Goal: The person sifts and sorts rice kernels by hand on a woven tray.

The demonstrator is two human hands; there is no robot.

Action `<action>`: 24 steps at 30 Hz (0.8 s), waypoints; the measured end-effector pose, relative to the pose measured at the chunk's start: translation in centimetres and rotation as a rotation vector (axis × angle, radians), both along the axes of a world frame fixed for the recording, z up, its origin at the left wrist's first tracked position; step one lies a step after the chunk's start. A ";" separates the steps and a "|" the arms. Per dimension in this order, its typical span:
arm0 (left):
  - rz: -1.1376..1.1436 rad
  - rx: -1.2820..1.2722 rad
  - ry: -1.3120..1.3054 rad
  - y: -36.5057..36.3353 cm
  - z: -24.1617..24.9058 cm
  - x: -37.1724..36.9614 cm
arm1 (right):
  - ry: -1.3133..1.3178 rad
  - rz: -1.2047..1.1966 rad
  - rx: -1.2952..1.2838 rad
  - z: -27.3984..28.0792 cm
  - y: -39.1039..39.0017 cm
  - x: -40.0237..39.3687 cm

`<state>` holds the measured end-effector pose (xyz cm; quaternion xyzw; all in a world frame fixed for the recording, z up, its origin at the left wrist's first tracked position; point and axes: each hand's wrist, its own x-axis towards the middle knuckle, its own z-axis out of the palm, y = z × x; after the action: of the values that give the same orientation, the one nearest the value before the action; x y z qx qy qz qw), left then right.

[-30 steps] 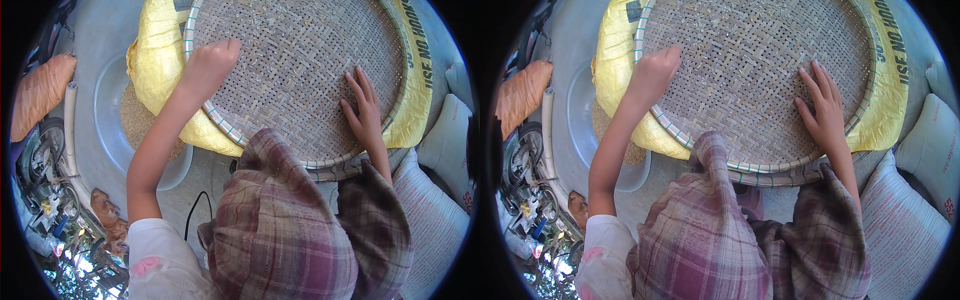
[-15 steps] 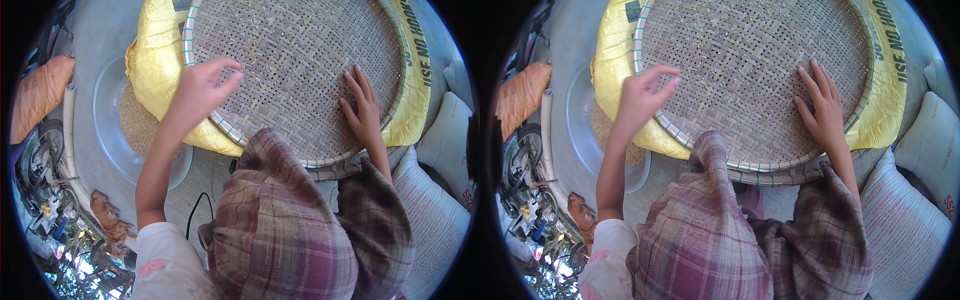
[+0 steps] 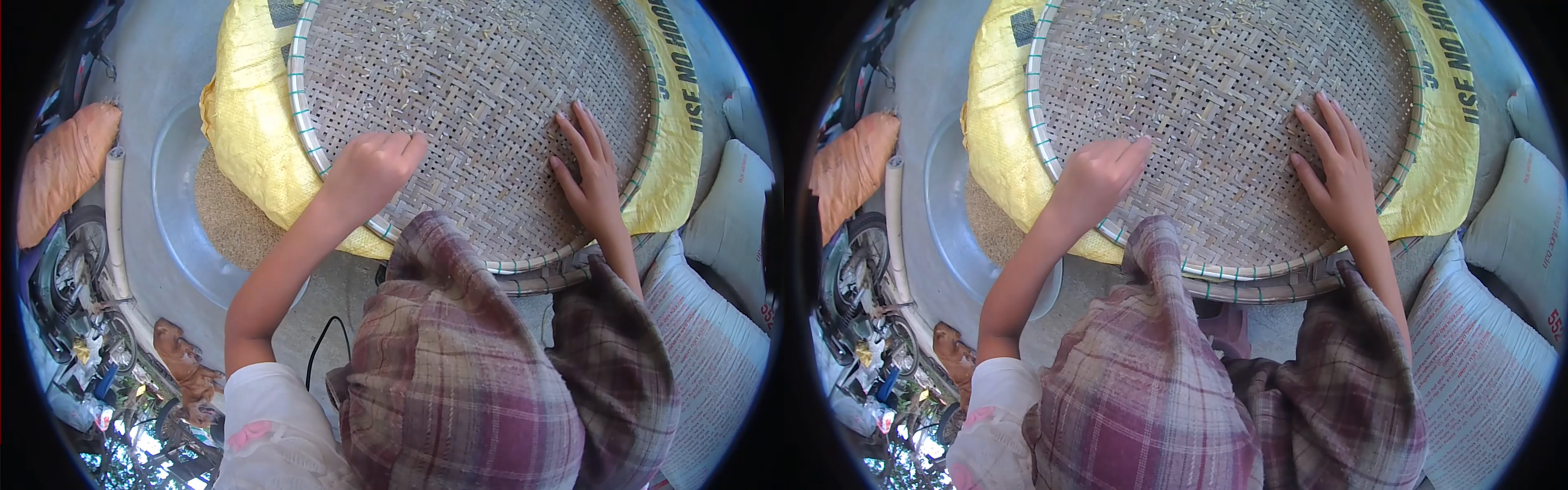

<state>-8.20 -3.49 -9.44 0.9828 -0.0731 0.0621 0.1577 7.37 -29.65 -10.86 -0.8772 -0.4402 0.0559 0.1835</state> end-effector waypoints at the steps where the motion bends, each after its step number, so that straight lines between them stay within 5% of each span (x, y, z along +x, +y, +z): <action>1: -0.030 0.037 -0.003 0.1 0.1 0.2 | 0.007 -0.001 0.001 0.0 -0.1 0.0; 3: -0.056 0.076 -0.003 0.3 0.7 0.3 | 0.007 0.000 0.002 0.1 -0.2 0.0; 7: 0.575 -0.831 0.074 1.8 3.0 -1.6 | 0.000 0.004 -0.001 -0.1 -0.1 0.1; 9: 0.793 -1.063 0.004 3.8 5.2 -3.8 | 0.002 -0.003 -0.002 0.0 -0.1 0.1; 12: 0.967 -1.066 -0.173 7.7 5.7 -9.0 | 0.008 0.005 -0.014 0.1 -0.1 0.0; 14: 1.198 -0.565 0.110 10.4 5.7 -12.6 | 0.013 0.011 -0.028 0.2 -0.1 0.1; 15: 1.198 -0.568 0.107 10.0 5.5 -13.1 | 0.013 0.008 -0.029 0.2 -0.1 0.0; 17: 1.051 0.444 0.245 8.9 5.3 -13.2 | 0.013 0.007 -0.029 0.2 -0.1 0.0; 21: 0.976 0.565 -0.027 5.7 5.8 -9.0 | 0.005 0.004 -0.034 0.1 -0.1 0.0; 24: 0.704 0.234 -0.191 3.0 5.0 -4.9 | -0.002 0.007 -0.020 -0.2 -0.1 0.0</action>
<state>-13.09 -0.48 -4.48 0.9489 0.2481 0.1948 0.0059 7.36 -29.77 -11.01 -0.8774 -0.4428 0.0601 0.1743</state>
